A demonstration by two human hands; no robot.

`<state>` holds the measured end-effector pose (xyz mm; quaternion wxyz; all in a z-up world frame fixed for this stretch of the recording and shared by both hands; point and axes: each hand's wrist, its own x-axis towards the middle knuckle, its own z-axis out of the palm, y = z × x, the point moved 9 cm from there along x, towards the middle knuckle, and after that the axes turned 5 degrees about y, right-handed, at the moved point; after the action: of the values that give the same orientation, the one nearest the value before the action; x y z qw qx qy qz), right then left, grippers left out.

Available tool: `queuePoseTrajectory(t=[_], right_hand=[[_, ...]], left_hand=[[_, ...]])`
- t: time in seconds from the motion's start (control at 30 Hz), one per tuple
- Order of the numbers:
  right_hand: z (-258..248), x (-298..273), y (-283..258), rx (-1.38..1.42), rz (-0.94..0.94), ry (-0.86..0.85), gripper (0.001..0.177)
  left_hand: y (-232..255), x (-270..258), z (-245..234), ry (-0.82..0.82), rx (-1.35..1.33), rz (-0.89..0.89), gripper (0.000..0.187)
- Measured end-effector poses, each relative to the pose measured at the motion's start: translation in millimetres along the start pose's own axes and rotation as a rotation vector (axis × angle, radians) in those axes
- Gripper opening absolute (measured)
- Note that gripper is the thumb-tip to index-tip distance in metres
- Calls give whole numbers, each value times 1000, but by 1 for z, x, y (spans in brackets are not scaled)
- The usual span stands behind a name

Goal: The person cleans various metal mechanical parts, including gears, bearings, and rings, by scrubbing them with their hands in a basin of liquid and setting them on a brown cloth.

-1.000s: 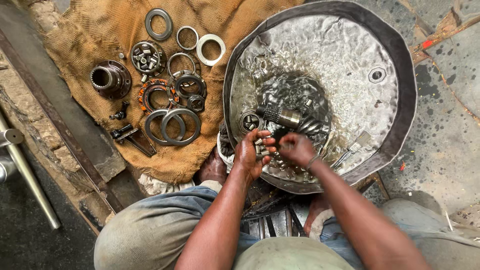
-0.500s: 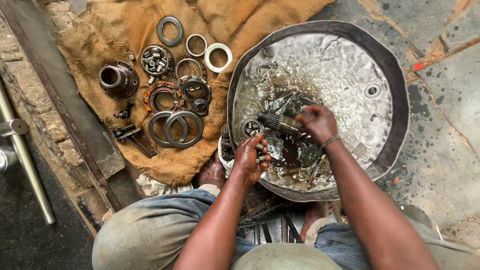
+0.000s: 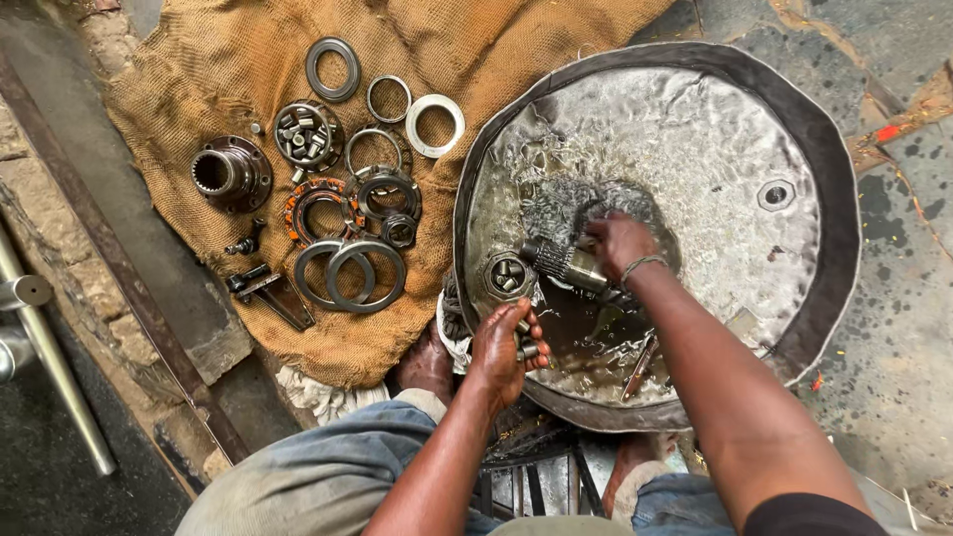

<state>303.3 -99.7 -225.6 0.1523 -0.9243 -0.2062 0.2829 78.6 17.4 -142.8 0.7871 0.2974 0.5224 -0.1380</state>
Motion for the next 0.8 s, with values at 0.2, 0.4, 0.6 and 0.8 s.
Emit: queuePoseTrajectory(t=[0.2, 0.4, 0.6, 0.8], right_hand=[[-23, 4, 35, 363, 479, -119, 28], [-21, 25, 14, 251, 127, 138, 41], [21, 27, 43, -103, 159, -83, 21], [-17, -42, 82, 1517, 498, -60, 26]], left_hand=[[-5, -6, 5, -43, -62, -74, 34], [-6, -5, 21, -206, -209, -89, 36], [5, -11, 28, -213, -219, -43, 34], [14, -15, 54, -306, -288, -52, 46]])
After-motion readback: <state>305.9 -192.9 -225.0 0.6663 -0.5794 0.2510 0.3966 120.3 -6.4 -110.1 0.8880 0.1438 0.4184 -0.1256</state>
